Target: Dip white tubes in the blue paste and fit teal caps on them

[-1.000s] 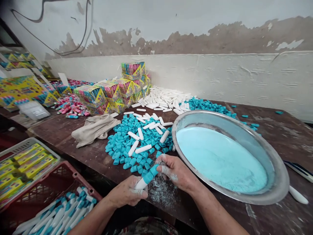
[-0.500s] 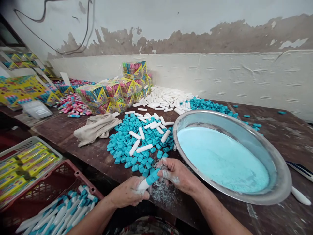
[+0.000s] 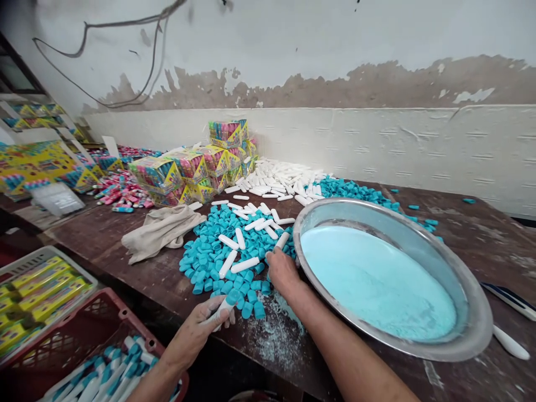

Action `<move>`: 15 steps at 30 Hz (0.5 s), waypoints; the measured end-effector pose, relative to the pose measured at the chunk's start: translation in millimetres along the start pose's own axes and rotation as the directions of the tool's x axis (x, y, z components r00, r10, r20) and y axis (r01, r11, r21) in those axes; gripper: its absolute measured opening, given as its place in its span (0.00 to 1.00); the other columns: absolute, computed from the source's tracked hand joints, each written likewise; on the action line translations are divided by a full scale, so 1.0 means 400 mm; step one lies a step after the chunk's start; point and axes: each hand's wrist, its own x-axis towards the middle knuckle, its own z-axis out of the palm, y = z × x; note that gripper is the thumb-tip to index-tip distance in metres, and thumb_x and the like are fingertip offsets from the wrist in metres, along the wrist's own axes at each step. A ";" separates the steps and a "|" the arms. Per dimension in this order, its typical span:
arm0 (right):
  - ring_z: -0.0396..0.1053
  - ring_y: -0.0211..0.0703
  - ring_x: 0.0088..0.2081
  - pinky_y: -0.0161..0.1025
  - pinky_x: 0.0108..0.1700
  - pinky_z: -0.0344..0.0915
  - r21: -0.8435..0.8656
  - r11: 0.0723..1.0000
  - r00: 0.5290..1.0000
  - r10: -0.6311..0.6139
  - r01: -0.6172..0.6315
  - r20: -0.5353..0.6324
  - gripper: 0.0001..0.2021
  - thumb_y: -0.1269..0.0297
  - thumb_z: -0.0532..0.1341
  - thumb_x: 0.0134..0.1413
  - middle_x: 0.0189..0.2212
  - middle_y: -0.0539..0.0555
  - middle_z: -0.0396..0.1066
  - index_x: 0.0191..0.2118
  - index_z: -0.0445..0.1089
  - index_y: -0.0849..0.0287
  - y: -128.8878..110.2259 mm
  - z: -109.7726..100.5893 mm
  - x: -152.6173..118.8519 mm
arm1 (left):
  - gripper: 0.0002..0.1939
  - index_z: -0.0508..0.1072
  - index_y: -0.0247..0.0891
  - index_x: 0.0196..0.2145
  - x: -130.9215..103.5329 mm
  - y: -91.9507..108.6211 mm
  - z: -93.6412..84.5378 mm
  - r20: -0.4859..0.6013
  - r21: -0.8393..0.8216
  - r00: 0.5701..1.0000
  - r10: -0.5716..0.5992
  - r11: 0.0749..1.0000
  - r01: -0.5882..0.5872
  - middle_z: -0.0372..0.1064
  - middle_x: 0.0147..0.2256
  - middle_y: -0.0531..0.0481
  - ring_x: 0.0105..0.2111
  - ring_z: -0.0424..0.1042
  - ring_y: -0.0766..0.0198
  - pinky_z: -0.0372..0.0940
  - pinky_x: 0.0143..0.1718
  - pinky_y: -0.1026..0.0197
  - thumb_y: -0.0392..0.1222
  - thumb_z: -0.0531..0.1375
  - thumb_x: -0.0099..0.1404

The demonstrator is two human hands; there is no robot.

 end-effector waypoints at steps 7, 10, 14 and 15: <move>0.66 0.46 0.39 0.38 0.38 0.58 -0.247 0.968 0.999 -0.026 0.032 0.029 0.13 0.81 0.47 0.53 0.39 0.61 0.65 0.37 0.66 0.63 -0.009 0.016 0.019 | 0.19 0.68 0.33 0.27 -0.002 -0.015 -0.004 0.014 -0.087 0.999 -0.047 0.995 0.048 0.59 0.20 0.53 0.21 0.57 0.69 0.50 0.24 0.67 0.53 0.51 0.62; 0.66 0.47 0.39 0.39 0.39 0.59 -0.267 0.963 0.999 -0.020 0.027 0.029 0.13 0.80 0.48 0.53 0.38 0.62 0.66 0.39 0.66 0.64 -0.001 0.016 0.010 | 0.19 0.68 0.33 0.27 -0.001 -0.022 -0.002 0.002 -0.117 0.999 -0.048 0.992 0.048 0.59 0.20 0.53 0.21 0.57 0.69 0.50 0.24 0.67 0.53 0.51 0.62; 0.67 0.48 0.38 0.40 0.38 0.60 -0.198 0.980 1.000 -0.006 0.007 0.003 0.11 0.79 0.51 0.51 0.37 0.64 0.67 0.39 0.66 0.67 0.006 0.008 0.014 | 0.18 0.68 0.33 0.27 -0.002 -0.018 0.003 0.003 -0.127 0.998 -0.059 0.990 0.059 0.60 0.20 0.53 0.21 0.57 0.69 0.50 0.24 0.67 0.52 0.52 0.62; 0.66 0.47 0.38 0.39 0.38 0.60 -0.163 0.987 1.000 -0.016 0.016 -0.003 0.12 0.78 0.52 0.50 0.37 0.63 0.67 0.41 0.66 0.67 0.006 0.005 0.012 | 0.18 0.68 0.33 0.26 -0.002 -0.016 0.004 0.002 -0.132 0.999 -0.053 0.990 0.053 0.60 0.20 0.53 0.21 0.57 0.69 0.51 0.23 0.67 0.52 0.52 0.62</move>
